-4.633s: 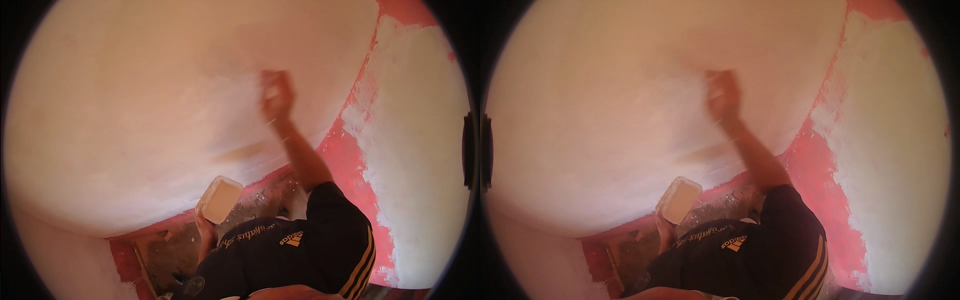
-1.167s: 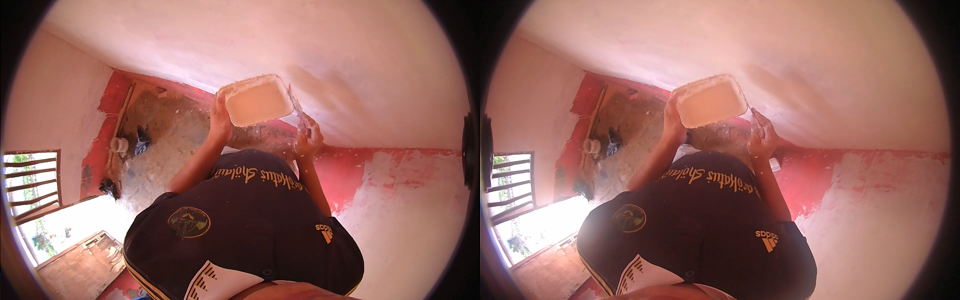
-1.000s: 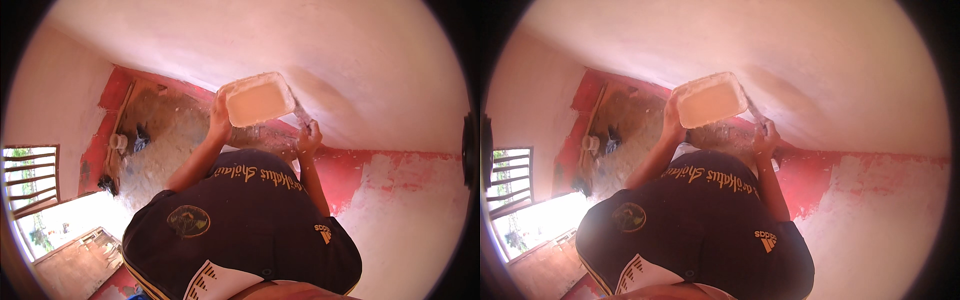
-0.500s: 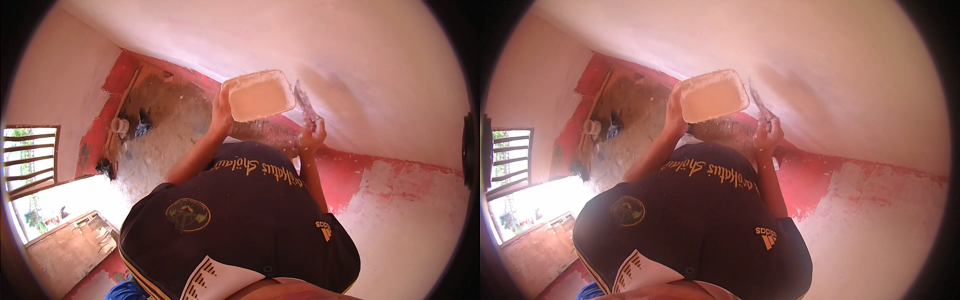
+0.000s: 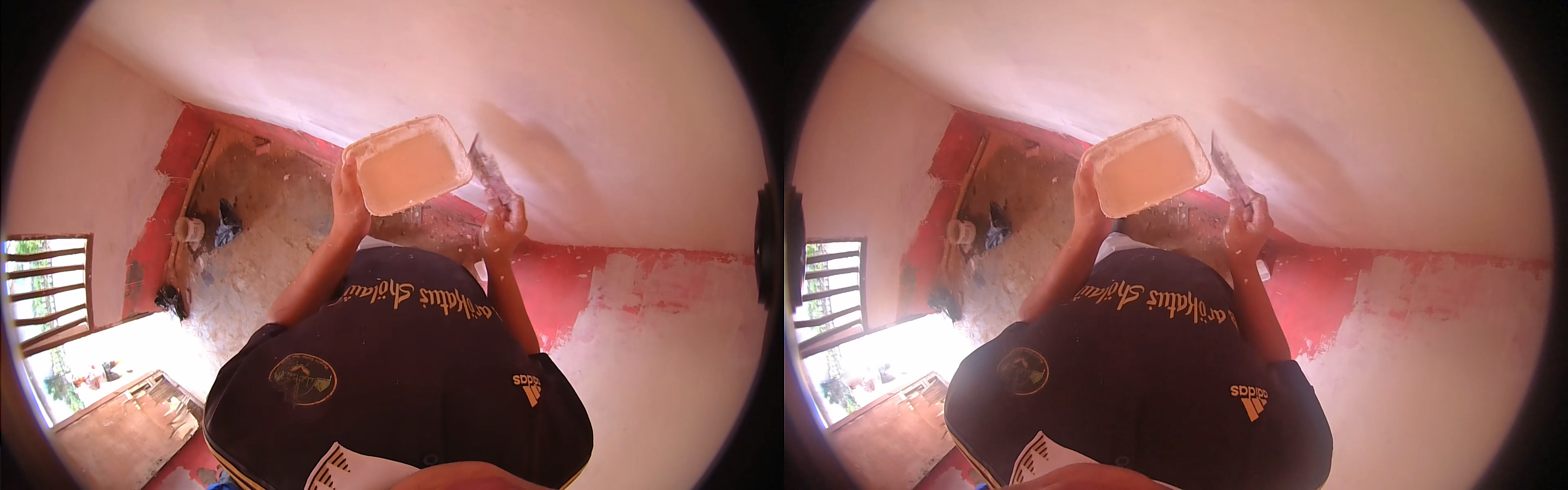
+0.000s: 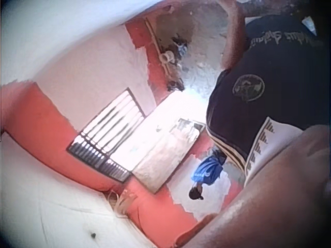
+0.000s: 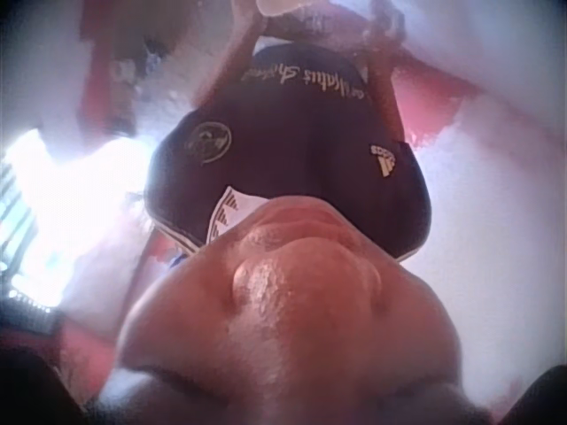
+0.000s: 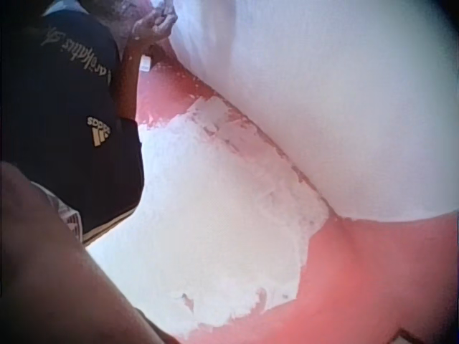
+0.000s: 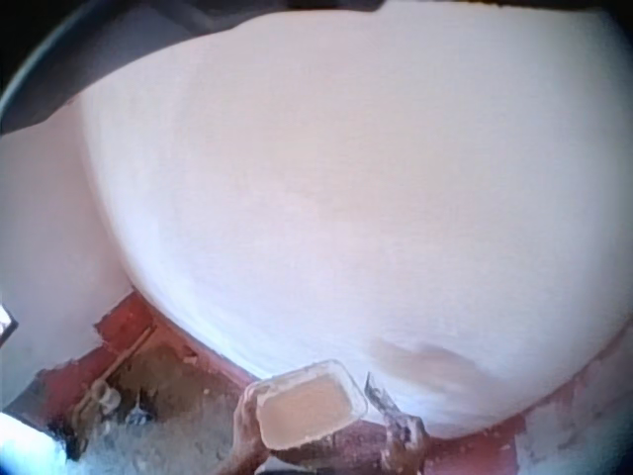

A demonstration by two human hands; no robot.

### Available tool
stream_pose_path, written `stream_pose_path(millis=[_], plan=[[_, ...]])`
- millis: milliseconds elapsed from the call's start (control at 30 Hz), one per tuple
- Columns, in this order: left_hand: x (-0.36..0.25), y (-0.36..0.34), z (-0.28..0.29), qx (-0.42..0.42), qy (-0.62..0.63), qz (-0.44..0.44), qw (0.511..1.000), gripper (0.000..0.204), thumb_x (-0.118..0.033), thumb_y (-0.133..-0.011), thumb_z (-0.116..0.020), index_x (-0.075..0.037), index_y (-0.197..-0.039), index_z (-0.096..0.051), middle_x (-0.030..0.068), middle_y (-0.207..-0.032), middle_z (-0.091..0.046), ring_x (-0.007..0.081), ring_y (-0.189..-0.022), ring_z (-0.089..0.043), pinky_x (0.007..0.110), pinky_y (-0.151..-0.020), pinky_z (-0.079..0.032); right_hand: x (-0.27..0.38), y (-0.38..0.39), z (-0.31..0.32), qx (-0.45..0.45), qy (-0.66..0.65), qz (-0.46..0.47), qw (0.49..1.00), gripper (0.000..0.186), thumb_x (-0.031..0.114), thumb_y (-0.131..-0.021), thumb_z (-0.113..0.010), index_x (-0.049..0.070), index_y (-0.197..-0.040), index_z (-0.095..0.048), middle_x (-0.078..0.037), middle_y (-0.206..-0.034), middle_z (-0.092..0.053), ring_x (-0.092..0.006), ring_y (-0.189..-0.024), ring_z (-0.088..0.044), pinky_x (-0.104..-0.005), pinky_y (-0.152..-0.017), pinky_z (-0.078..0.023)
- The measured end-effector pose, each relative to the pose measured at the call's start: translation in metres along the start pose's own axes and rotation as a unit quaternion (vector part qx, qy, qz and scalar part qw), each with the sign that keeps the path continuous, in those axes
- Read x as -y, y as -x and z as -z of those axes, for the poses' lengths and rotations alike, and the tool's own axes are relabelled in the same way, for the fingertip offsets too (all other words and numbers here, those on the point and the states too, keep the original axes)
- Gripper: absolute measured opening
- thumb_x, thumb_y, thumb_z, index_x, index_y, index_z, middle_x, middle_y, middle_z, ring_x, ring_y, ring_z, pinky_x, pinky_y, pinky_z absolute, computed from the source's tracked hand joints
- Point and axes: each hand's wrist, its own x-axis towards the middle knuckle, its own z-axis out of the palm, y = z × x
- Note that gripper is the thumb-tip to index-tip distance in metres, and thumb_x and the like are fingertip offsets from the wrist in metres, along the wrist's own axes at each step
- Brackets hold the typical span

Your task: The person applies a layer of plaster to the upper section of a room wall using a trowel, repeatedly picking up plaster from a container and smoothing it across the surface.

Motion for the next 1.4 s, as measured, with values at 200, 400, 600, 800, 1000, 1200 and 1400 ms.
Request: stream_pose_path(millis=[200, 400, 600, 800, 1000, 1200, 1400], plan=[[0.014, -0.022, 0.009, -0.014, 0.070, 0.041, 0.997, 0.042, -0.033, -0.108, -0.033, 0.000, -0.124, -0.055, 0.0087, -0.115, -0.062, 0.0153, -0.106, -0.058, 0.031, -0.092, -0.048, 0.048, -0.017, -0.034, -0.004, -0.221, 0.069, 0.973, 0.015, -0.007, -0.092, -0.062, -0.005, -0.107, -0.059, -0.014, -0.106, -0.067, -0.0181, -0.100, -0.065, -0.0310, -0.091, -0.052], [0.003, -0.025, 0.021, -0.028, 0.147, 0.048, 0.988, 0.041, -0.031, -0.108, -0.033, 0.000, -0.126, -0.054, 0.0086, -0.115, -0.062, 0.0151, -0.106, -0.059, 0.030, -0.091, -0.049, 0.025, -0.012, -0.041, 0.060, -0.066, 0.010, 0.996, 0.015, -0.007, -0.092, -0.062, -0.005, -0.107, -0.061, -0.013, -0.106, -0.067, -0.0173, -0.098, -0.064, -0.0299, -0.089, -0.051], [0.001, -0.025, 0.040, -0.030, 0.071, 0.041, 0.996, 0.041, -0.030, -0.108, -0.032, 0.000, -0.127, -0.054, 0.0113, -0.121, -0.057, 0.0197, -0.114, -0.055, 0.034, -0.099, -0.044, 0.060, -0.005, -0.046, -0.017, -0.162, 0.021, 0.986, 0.014, -0.003, -0.093, -0.062, -0.005, -0.107, -0.063, -0.012, -0.100, -0.070, -0.0123, -0.092, -0.065, -0.0247, -0.080, -0.051], [0.007, -0.004, 0.050, -0.050, 0.110, 0.082, 0.989, 0.041, -0.030, -0.108, -0.034, -0.001, -0.126, -0.055, 0.0084, -0.115, -0.062, 0.0155, -0.105, -0.059, 0.031, -0.092, -0.048, 0.041, 0.019, -0.051, 0.074, -0.044, 0.016, 0.996, 0.003, -0.002, -0.090, -0.063, -0.002, -0.089, -0.060, 0.003, -0.075, -0.053, -0.0049, -0.063, -0.034, -0.0226, -0.055, -0.032], [0.015, -0.014, 0.049, -0.024, 0.081, 0.034, 0.996, 0.040, -0.030, -0.109, -0.033, -0.001, -0.125, -0.055, 0.0081, -0.115, -0.062, 0.0152, -0.105, -0.058, 0.031, -0.092, -0.048, 0.051, -0.009, -0.027, 0.049, 0.001, 0.046, 0.998, 0.011, 0.002, -0.093, -0.062, -0.005, -0.101, -0.063, -0.005, -0.082, -0.064, -0.0068, -0.077, -0.053, -0.0230, -0.067, -0.047], [0.019, -0.023, 0.036, -0.017, 0.078, 0.024, 0.997, 0.044, -0.034, -0.108, -0.031, -0.001, -0.128, -0.053, 0.0092, -0.120, -0.059, 0.0174, -0.112, -0.056, 0.033, -0.096, -0.047, 0.038, -0.028, -0.025, 0.111, 0.084, 0.133, 0.981, 0.016, 0.002, -0.093, -0.060, -0.003, -0.107, -0.066, -0.015, -0.097, -0.069, -0.0207, -0.089, -0.066, -0.0309, -0.082, -0.052], [0.014, -0.026, 0.043, 0.004, 0.158, 0.027, 0.987, 0.047, -0.038, -0.107, -0.032, -0.002, -0.127, -0.053, 0.0104, -0.120, -0.060, 0.0186, -0.109, -0.059, 0.034, -0.093, -0.050, 0.071, -0.044, -0.008, 0.023, 0.134, 0.158, 0.978, 0.029, 0.001, -0.092, -0.057, -0.001, -0.119, -0.066, -0.020, -0.111, -0.069, -0.0362, -0.102, -0.067, -0.0381, -0.087, -0.053]])
